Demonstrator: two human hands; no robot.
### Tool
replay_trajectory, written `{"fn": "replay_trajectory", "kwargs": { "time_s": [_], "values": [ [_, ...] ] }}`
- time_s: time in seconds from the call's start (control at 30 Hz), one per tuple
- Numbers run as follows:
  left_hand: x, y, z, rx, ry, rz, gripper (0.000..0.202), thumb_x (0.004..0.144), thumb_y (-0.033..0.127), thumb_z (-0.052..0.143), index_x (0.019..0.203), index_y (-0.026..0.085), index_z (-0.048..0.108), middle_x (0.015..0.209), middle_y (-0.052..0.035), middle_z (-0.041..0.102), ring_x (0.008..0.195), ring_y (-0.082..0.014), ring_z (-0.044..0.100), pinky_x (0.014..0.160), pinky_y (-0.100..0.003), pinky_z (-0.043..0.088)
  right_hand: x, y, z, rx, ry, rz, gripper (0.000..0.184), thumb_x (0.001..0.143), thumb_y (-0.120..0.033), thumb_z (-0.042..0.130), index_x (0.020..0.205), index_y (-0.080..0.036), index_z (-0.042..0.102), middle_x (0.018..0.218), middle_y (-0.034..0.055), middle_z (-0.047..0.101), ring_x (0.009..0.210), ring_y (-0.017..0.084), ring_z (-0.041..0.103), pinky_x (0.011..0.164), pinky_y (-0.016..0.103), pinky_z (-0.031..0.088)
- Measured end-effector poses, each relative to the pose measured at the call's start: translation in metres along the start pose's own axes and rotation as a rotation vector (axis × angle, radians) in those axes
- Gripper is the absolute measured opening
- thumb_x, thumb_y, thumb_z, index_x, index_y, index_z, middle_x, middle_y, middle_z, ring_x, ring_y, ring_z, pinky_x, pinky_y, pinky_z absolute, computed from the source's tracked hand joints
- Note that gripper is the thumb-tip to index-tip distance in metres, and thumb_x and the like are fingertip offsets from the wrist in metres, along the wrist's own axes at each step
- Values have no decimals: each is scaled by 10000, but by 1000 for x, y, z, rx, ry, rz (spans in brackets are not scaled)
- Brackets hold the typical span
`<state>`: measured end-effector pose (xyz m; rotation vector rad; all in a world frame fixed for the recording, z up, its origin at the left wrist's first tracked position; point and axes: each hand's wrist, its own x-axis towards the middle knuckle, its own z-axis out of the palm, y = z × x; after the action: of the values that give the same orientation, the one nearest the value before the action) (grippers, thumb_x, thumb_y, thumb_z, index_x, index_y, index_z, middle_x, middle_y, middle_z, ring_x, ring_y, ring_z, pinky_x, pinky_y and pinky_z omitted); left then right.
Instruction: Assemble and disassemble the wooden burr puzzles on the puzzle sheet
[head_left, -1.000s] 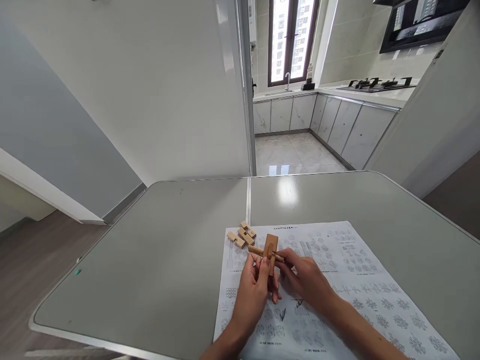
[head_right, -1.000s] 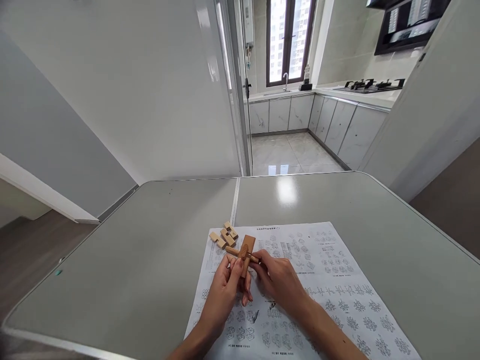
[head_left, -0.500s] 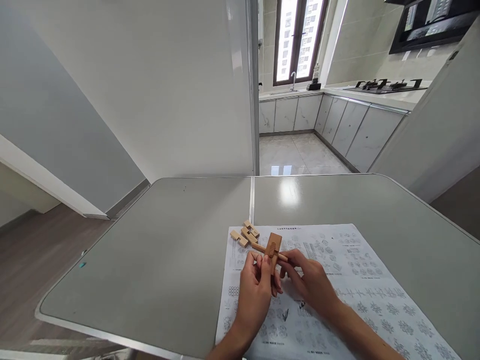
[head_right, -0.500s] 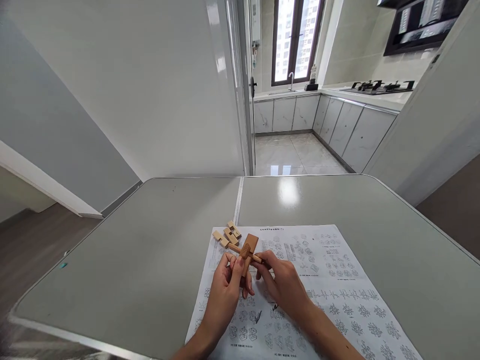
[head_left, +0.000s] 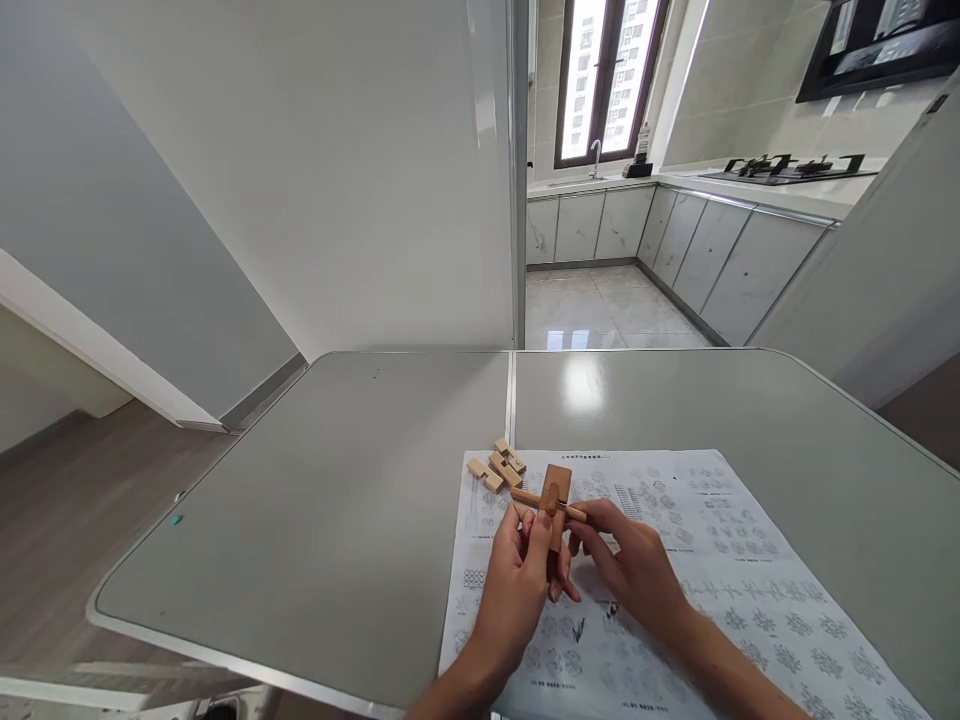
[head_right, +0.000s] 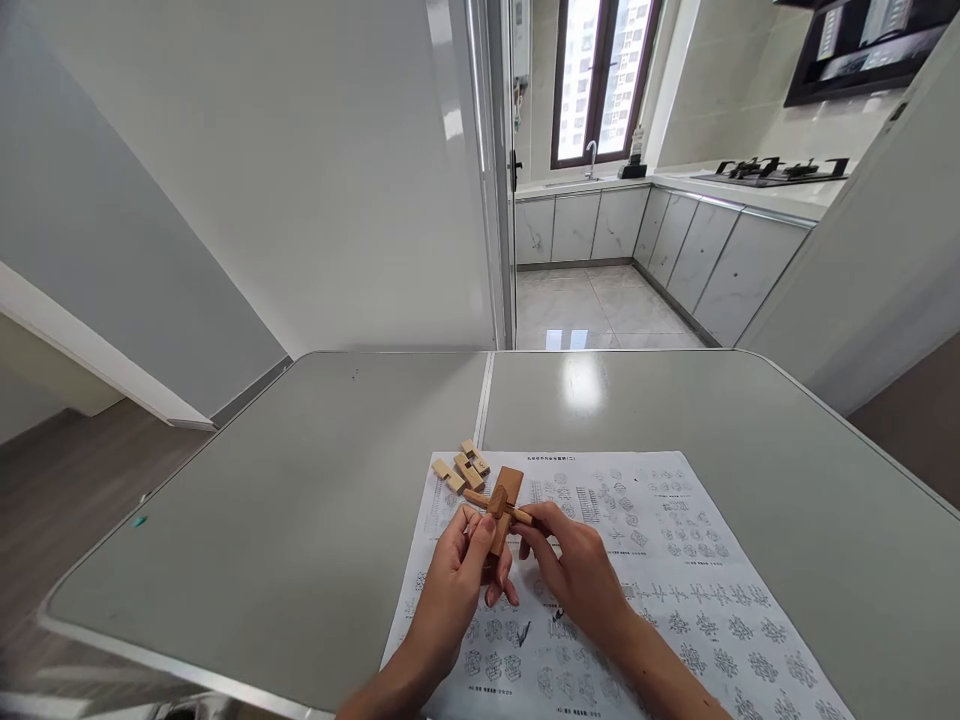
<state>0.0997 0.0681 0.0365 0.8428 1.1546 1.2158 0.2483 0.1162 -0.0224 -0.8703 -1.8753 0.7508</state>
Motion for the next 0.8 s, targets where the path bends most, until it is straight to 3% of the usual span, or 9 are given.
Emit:
{"fn": "replay_trajectory", "kwargs": {
  "time_s": [0.33, 0.53, 0.8],
  "values": [
    [-3, 2, 5, -26, 5, 23, 514, 880, 670, 636, 811, 246, 355, 608, 94, 467, 436, -59, 330, 464, -228, 502, -1, 2, 0, -35, 7, -26, 110, 1072, -305, 476, 1052, -253, 571, 749, -2, 704, 630, 167, 692, 627, 264, 551],
    [3, -5, -3, 100, -19, 50, 482, 910, 663, 588, 828, 246, 360, 669, 85, 428, 495, -76, 378, 458, -212, 500, -4, 6, 2, -17, -74, -35, 101, 1086, -264, 426, 1098, -247, 524, 739, -13, 677, 602, 151, 665, 600, 246, 532],
    [3, -7, -5, 202, 13, 89, 432, 971, 613, 531, 818, 237, 381, 680, 64, 473, 530, -90, 452, 527, -225, 435, -3, -1, 3, -52, -62, 9, 127, 1078, -309, 430, 1046, -250, 538, 661, -36, 644, 493, 138, 597, 522, 232, 508]
  ]
}}
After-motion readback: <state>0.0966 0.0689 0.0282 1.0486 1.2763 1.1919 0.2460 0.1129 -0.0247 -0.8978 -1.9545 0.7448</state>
